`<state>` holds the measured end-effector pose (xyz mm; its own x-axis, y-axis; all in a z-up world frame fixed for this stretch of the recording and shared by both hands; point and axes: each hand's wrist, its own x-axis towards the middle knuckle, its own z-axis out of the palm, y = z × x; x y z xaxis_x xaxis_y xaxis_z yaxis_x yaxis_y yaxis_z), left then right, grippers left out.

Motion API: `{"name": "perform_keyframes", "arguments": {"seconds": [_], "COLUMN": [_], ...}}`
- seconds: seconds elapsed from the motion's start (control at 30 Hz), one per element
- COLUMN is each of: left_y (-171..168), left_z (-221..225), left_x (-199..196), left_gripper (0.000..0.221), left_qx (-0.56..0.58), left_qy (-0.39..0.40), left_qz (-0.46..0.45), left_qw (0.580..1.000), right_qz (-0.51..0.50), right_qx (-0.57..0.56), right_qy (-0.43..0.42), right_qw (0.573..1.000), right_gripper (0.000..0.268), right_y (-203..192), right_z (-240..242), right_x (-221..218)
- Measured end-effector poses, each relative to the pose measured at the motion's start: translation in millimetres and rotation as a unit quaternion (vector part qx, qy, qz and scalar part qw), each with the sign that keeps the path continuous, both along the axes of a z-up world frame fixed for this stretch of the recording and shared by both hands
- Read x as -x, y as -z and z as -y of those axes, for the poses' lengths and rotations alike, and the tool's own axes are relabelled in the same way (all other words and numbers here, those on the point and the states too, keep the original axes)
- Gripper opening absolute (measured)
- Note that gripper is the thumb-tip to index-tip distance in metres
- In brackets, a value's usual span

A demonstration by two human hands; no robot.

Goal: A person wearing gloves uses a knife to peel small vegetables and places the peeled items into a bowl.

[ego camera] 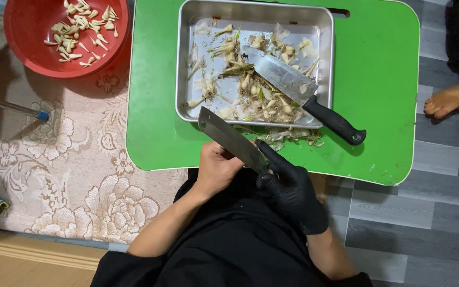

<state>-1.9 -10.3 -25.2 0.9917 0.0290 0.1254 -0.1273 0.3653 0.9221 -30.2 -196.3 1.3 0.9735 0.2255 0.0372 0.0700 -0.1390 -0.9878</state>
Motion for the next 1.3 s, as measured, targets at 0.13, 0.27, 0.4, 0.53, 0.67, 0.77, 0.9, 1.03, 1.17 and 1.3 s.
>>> {"name": "perform_keyframes", "arguments": {"seconds": [0.13,0.27,0.4,0.53,0.67,0.77,0.9,1.03,1.17,1.3], "left_y": [4.8,-2.0,2.4,-20.0,-19.1,-20.2,-27.1,-19.6,-24.7,-20.9], "left_z": [-0.8,-0.3,-2.5,-4.6,-6.0,-4.5,-3.1,-2.8,-1.8,0.3], "left_x": [1.8,1.4,-0.9,0.3,2.6,3.1,5.4,4.3,6.4,6.6], "left_gripper": [0.015,0.016,0.017,0.019,0.011,0.012,0.010,0.010,0.016,0.008], "left_qx": [0.000,-0.031,-0.073,-0.150,-0.150,-0.115,-0.066,-0.045,-0.062,-0.096], "left_qy": [0.001,-0.006,-0.007,-0.020,0.005,0.012,0.031,0.037,0.041,0.035], "left_qz": [-0.012,-0.030,-0.044,-0.012,-0.041,-0.043,-0.055,-0.068,-0.048,-0.032], "left_qw": [1.000,0.999,0.996,0.988,0.988,0.992,0.996,0.996,0.996,0.994], "right_qz": [0.034,0.057,0.092,0.143,0.089,0.070,0.071,0.009,-0.042,-0.098], "right_qx": [0.048,0.080,0.129,0.143,0.153,0.152,0.156,0.101,0.119,-0.010], "right_qy": [0.023,0.046,0.073,0.099,0.066,0.077,0.101,0.092,0.128,0.105], "right_qw": [0.998,0.994,0.985,0.974,0.982,0.983,0.980,0.991,0.984,0.989], "right_gripper": [0.049,0.050,0.052,0.046,0.058,0.057,0.053,0.053,0.046,0.044], "right_y": [-11.0,-17.0,-5.9,0.3,-3.4,-2.0,5.8,14.5,-0.7,22.4], "right_z": [-11.1,-15.4,-12.9,-13.4,-12.9,-12.5,-13.6,-8.9,-11.6,-4.2], "right_x": [1.8,3.3,3.4,7.3,9.5,10.7,11.3,11.2,10.8,6.5]}}
